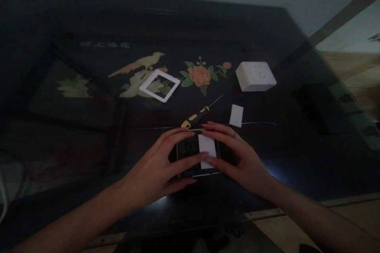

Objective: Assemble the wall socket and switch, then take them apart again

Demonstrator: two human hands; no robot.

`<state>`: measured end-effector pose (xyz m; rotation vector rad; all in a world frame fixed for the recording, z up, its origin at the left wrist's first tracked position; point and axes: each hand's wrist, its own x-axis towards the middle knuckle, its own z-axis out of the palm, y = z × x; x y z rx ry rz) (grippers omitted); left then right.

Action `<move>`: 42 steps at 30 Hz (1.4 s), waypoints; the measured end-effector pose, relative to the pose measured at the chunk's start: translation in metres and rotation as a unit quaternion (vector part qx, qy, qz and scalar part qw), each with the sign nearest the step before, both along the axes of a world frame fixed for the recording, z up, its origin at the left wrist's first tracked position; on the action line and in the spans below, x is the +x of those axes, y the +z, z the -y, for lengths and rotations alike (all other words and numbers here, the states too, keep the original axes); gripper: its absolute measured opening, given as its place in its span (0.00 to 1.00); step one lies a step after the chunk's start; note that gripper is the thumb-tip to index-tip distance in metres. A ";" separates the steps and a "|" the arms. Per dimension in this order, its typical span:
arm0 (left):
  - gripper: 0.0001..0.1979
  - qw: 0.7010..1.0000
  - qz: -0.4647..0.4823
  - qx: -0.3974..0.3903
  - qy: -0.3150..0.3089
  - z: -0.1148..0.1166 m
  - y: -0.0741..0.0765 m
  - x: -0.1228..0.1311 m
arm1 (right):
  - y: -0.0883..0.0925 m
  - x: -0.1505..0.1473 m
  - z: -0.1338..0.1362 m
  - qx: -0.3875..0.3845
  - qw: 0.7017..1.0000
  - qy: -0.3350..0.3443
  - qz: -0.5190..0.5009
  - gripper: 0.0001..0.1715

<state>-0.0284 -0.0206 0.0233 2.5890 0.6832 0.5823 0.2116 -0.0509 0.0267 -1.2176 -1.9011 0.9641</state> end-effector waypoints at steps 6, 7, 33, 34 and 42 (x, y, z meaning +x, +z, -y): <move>0.22 1.000 0.003 -0.008 0.005 0.001 0.000 -0.001 | -0.001 0.000 -0.002 0.050 0.998 0.010 0.026 0.27; 0.22 1.000 0.005 -0.006 0.005 0.002 0.000 -0.001 | 0.000 0.000 -0.002 0.055 0.998 0.010 0.031 0.27; 0.23 1.000 -0.007 0.006 0.005 0.002 0.002 0.000 | 0.007 -0.001 -0.003 0.011 1.000 0.006 0.026 0.31; 0.23 1.000 -0.006 0.006 0.005 0.002 0.002 0.000 | 0.007 -0.001 -0.003 0.011 1.000 0.009 0.024 0.31; 0.25 0.999 -0.003 0.050 0.021 0.006 -0.001 0.001 | 0.006 0.003 -0.003 -0.031 0.999 -0.016 -0.039 0.27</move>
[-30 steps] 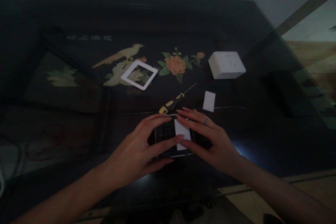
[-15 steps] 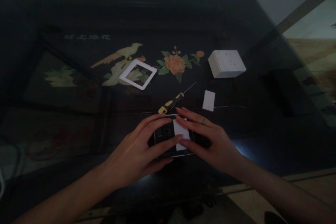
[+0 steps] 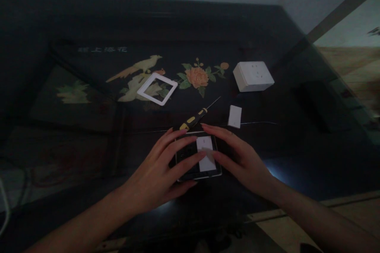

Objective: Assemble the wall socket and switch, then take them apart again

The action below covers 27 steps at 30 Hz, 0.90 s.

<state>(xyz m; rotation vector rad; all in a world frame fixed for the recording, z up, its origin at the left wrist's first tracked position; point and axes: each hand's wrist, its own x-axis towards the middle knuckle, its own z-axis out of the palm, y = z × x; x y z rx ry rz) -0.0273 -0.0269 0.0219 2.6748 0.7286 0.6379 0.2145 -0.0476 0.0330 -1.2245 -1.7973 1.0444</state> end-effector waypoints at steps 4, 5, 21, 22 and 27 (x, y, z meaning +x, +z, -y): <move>0.26 0.997 -0.037 0.056 -0.040 0.000 0.005 0.007 | 0.002 0.001 -0.002 -0.027 0.998 -0.053 -0.021 0.22; 0.25 0.996 -0.044 0.062 -0.045 0.000 0.005 0.009 | 0.003 0.003 -0.003 -0.026 0.997 -0.064 -0.022 0.20; 0.29 0.995 -0.060 0.047 -0.058 -0.002 -0.004 0.011 | -0.021 0.064 -0.040 0.086 0.955 -0.141 0.248 0.34; 0.29 0.996 -0.058 0.040 -0.061 -0.002 -0.004 0.010 | -0.021 0.063 -0.040 0.089 0.954 -0.145 0.247 0.33; 0.24 0.999 0.022 0.003 -0.025 -0.002 0.002 0.006 | -0.012 0.051 -0.035 0.105 0.960 -0.141 0.219 0.29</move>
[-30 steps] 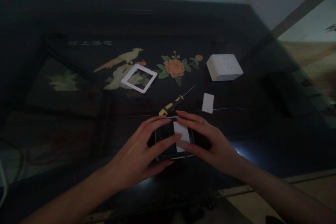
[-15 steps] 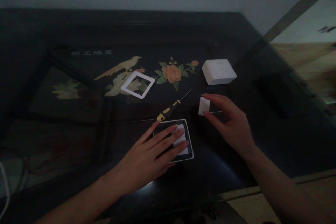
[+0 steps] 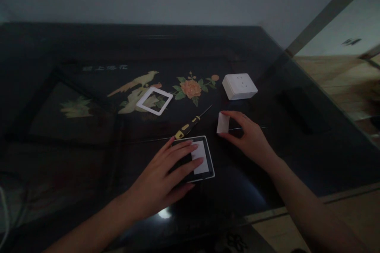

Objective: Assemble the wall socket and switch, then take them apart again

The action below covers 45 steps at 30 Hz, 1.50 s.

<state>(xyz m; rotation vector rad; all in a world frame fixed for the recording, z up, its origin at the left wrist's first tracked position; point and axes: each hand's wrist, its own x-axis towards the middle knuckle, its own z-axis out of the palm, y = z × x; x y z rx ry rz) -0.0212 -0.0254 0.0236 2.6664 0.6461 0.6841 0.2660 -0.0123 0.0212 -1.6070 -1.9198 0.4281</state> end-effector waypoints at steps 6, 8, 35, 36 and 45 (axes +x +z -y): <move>0.13 0.976 0.124 -0.128 0.128 -0.002 0.022 -0.004 | 0.036 -0.029 0.025 0.048 0.994 0.087 -0.052 0.30; 0.12 0.951 0.160 -0.213 0.156 -0.001 0.029 -0.004 | 0.047 -0.043 0.034 0.069 0.986 0.147 -0.047 0.30; 0.33 0.989 0.089 -0.073 0.090 0.008 0.025 -0.007 | 0.052 -0.091 0.037 -0.270 0.868 0.091 -0.406 0.10; 0.31 0.991 0.086 -0.050 0.089 0.009 0.025 -0.006 | 0.052 -0.091 0.037 -0.265 0.870 0.091 -0.405 0.10; 0.22 0.986 0.087 -0.073 0.123 0.005 0.025 -0.008 | 0.060 -0.071 0.030 -0.185 0.930 0.084 -0.306 0.07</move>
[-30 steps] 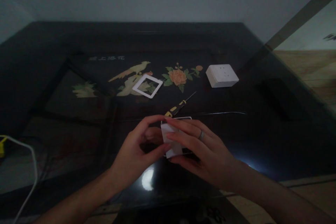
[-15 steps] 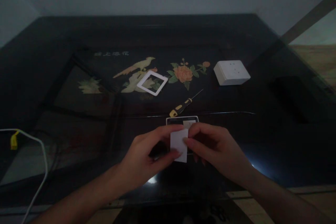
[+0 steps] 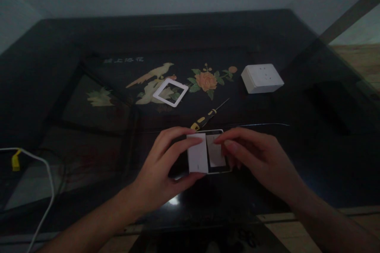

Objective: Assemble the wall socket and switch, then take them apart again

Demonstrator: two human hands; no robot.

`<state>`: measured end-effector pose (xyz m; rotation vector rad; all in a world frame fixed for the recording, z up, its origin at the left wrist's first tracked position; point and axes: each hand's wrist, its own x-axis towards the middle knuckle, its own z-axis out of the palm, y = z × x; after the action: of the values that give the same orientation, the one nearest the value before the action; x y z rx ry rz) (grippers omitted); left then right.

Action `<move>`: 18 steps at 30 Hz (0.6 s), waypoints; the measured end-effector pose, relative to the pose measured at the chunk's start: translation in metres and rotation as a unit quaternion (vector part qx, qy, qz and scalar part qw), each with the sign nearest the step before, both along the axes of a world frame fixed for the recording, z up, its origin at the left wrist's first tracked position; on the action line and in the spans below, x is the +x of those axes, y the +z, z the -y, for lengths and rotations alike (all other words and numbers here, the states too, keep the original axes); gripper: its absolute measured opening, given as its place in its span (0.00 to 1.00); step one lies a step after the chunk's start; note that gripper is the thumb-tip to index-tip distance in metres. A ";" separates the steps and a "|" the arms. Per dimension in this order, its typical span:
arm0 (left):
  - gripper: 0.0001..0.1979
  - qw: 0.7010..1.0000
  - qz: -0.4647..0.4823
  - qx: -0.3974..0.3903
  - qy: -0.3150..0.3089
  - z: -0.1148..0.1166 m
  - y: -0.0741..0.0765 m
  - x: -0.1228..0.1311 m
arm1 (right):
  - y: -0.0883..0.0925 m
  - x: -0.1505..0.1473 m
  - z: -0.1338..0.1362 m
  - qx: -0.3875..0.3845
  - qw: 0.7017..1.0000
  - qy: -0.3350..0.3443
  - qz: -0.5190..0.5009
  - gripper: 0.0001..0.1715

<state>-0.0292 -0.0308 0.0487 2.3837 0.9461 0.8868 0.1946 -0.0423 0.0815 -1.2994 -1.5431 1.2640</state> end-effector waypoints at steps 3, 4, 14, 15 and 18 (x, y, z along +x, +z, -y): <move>0.19 0.998 0.004 -0.061 0.027 -0.002 -0.004 0.000 | -0.002 0.015 -0.005 0.063 0.995 -0.029 0.067 0.08; 0.18 0.997 0.000 -0.075 0.033 -0.002 -0.005 0.001 | -0.004 0.018 -0.007 0.087 0.992 -0.032 0.086 0.08; 0.17 0.994 -0.032 -0.105 0.022 0.001 -0.011 0.008 | -0.030 0.022 -0.003 0.241 0.954 0.001 0.181 0.08; 0.17 0.993 -0.033 -0.107 0.022 0.001 -0.012 0.009 | -0.030 0.022 -0.003 0.242 0.954 0.004 0.178 0.08; 0.17 0.992 -0.035 -0.115 0.022 0.000 -0.012 0.009 | -0.029 0.023 -0.002 0.242 0.954 0.010 0.178 0.07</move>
<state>-0.0198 -0.0311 0.0367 2.2170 1.0707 0.6719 0.2172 -0.0404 0.0527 -1.2220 -1.9651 0.6127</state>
